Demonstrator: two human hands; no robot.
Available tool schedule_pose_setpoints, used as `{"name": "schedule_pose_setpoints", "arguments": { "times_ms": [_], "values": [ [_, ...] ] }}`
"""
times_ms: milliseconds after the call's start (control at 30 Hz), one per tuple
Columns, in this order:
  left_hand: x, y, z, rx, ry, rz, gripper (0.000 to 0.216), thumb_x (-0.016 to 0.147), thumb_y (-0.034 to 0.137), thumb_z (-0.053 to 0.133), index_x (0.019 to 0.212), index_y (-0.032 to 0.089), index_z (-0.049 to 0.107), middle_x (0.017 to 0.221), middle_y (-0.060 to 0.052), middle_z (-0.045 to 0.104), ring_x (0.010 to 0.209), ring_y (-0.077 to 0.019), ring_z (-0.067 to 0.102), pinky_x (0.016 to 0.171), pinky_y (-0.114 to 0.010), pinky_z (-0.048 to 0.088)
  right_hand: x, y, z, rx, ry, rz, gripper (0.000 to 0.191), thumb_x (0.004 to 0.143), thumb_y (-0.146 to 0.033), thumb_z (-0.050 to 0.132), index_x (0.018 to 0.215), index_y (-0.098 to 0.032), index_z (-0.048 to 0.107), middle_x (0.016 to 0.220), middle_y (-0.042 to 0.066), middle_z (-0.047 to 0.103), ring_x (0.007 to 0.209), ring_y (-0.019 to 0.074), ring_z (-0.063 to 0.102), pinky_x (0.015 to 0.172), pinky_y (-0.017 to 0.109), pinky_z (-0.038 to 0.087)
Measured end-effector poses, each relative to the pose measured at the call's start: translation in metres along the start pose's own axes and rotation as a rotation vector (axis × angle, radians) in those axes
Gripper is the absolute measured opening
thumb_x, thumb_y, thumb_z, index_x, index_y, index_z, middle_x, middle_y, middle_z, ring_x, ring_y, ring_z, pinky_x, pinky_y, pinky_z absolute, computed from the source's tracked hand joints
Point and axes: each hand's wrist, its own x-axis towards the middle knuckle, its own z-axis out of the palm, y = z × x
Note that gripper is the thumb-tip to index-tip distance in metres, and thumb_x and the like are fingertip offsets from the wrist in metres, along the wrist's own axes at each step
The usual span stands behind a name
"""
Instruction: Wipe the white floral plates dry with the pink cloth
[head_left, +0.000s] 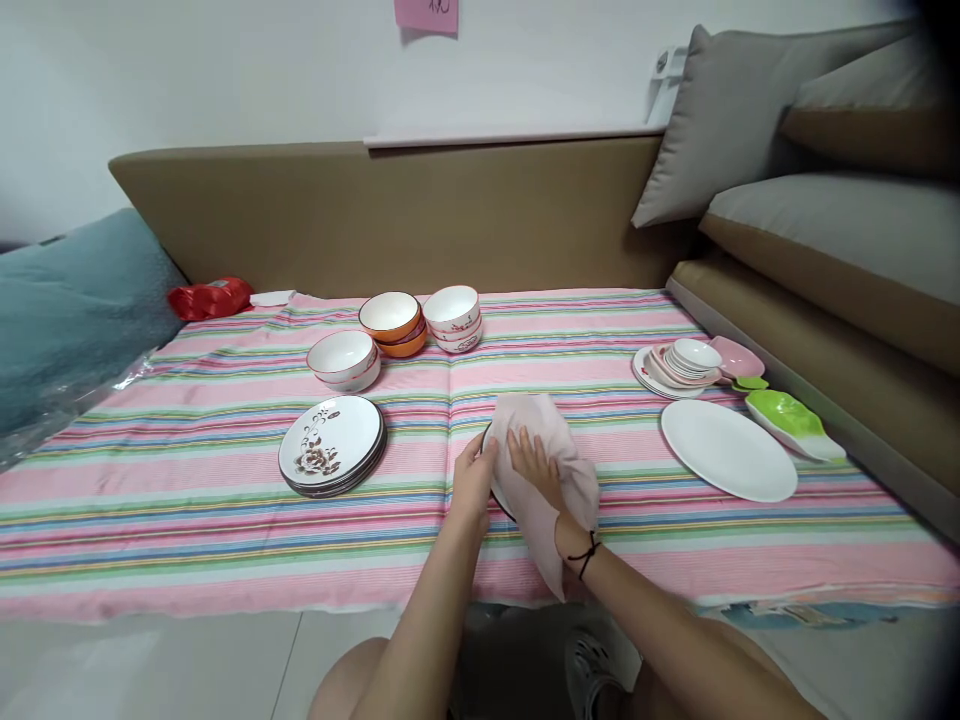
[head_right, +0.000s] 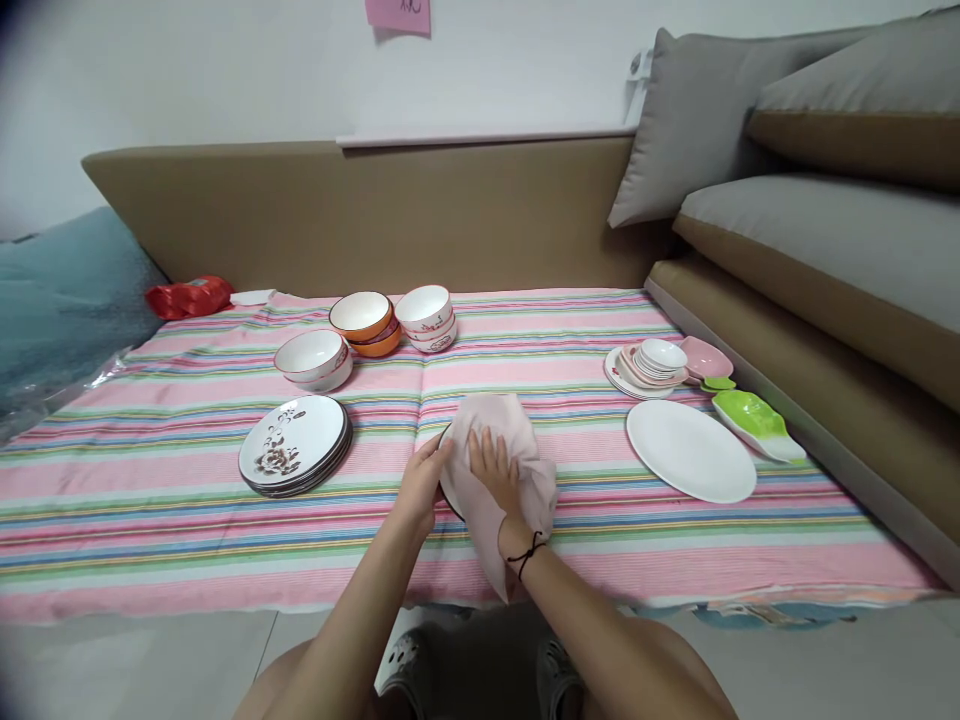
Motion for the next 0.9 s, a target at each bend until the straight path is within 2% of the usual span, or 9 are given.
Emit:
{"name": "schedule_pose_setpoints", "arguments": {
  "times_ms": [100,267,367,467,567,667,733,800,900],
  "values": [
    [0.007,-0.006,-0.001,0.102,0.061,0.061,0.030,0.080,0.038,0.055,0.094,0.014,0.067,0.092,-0.009,0.070,0.081,-0.0191,0.062,0.074,-0.030,0.047,0.002,-0.011,0.002,-0.027,-0.064,-0.016,0.056,0.094,-0.011,0.025,0.146,-0.030,0.035,0.147,0.007,0.043,0.137,0.0324,0.037,0.104,0.060,0.037],
    [0.003,-0.001,0.005,0.379,0.095,0.305,0.032,0.090,0.036,0.042,0.084,0.017,0.066,0.088,-0.008,0.067,0.085,-0.0197,0.058,0.080,-0.030,0.041,0.017,-0.007,-0.027,-0.047,-0.107,-0.058,0.057,0.097,-0.029,0.031,0.152,-0.026,0.016,0.158,0.006,0.020,0.146,0.0303,0.015,0.111,0.058,0.029],
    [-0.003,0.004,0.011,0.619,0.072,0.425,0.033,0.087,0.042,0.048,0.097,0.018,0.068,0.082,-0.006,0.067,0.072,-0.0186,0.057,0.070,-0.029,0.040,0.025,0.007,-0.037,0.001,-0.049,0.001,0.056,0.098,-0.029,0.023,0.152,-0.021,0.013,0.159,0.009,0.015,0.146,0.0273,0.013,0.112,0.056,0.026],
    [-0.004,0.006,0.014,0.634,0.052,0.437,0.037,0.078,0.035,0.061,0.111,0.018,0.067,0.079,-0.004,0.069,0.065,-0.0168,0.056,0.063,-0.026,0.040,0.032,0.015,-0.038,0.130,0.048,0.071,0.055,0.097,-0.028,0.021,0.151,-0.015,0.019,0.156,0.013,0.024,0.144,0.0248,0.020,0.113,0.051,0.026],
    [-0.002,0.009,0.011,0.465,0.020,0.406,0.034,0.078,0.033,0.060,0.106,0.017,0.070,0.074,-0.003,0.069,0.062,-0.0156,0.057,0.059,-0.025,0.041,0.040,0.017,-0.048,0.307,0.148,0.206,0.053,0.095,-0.040,0.035,0.143,-0.017,0.036,0.142,0.014,0.045,0.131,0.0249,0.040,0.107,0.044,0.034],
    [0.001,0.017,0.005,0.150,0.052,0.304,0.034,0.071,0.035,0.068,0.099,0.016,0.072,0.085,-0.006,0.072,0.069,-0.0167,0.061,0.061,-0.025,0.046,0.047,0.015,-0.071,0.469,0.203,0.458,0.041,0.089,-0.050,0.045,0.115,-0.020,0.057,0.107,0.009,0.066,0.096,0.0236,0.059,0.083,0.037,0.046],
    [0.002,0.024,0.002,-0.047,0.119,0.230,0.038,0.066,0.036,0.073,0.097,0.015,0.072,0.089,-0.007,0.072,0.070,-0.0174,0.063,0.062,-0.027,0.048,0.048,0.012,-0.085,0.563,0.218,0.576,0.037,0.086,-0.054,0.047,0.089,-0.020,0.060,0.081,0.003,0.065,0.075,0.0198,0.056,0.068,0.031,0.043],
    [0.003,0.030,0.000,-0.211,0.205,0.198,0.041,0.064,0.034,0.074,0.100,0.015,0.070,0.090,-0.007,0.072,0.069,-0.0168,0.064,0.063,-0.028,0.051,0.046,0.003,-0.094,0.656,0.223,0.651,0.039,0.083,-0.056,0.049,0.071,-0.020,0.053,0.065,-0.001,0.056,0.063,0.0161,0.047,0.059,0.027,0.037],
    [0.005,0.035,-0.002,-0.397,0.315,0.180,0.040,0.068,0.029,0.072,0.104,0.014,0.067,0.094,-0.009,0.071,0.070,-0.0160,0.065,0.066,-0.031,0.053,0.041,-0.017,-0.097,0.758,0.206,0.687,0.040,0.083,-0.056,0.048,0.064,-0.021,0.042,0.058,-0.004,0.045,0.059,0.0136,0.039,0.055,0.026,0.032]
  ]
}}
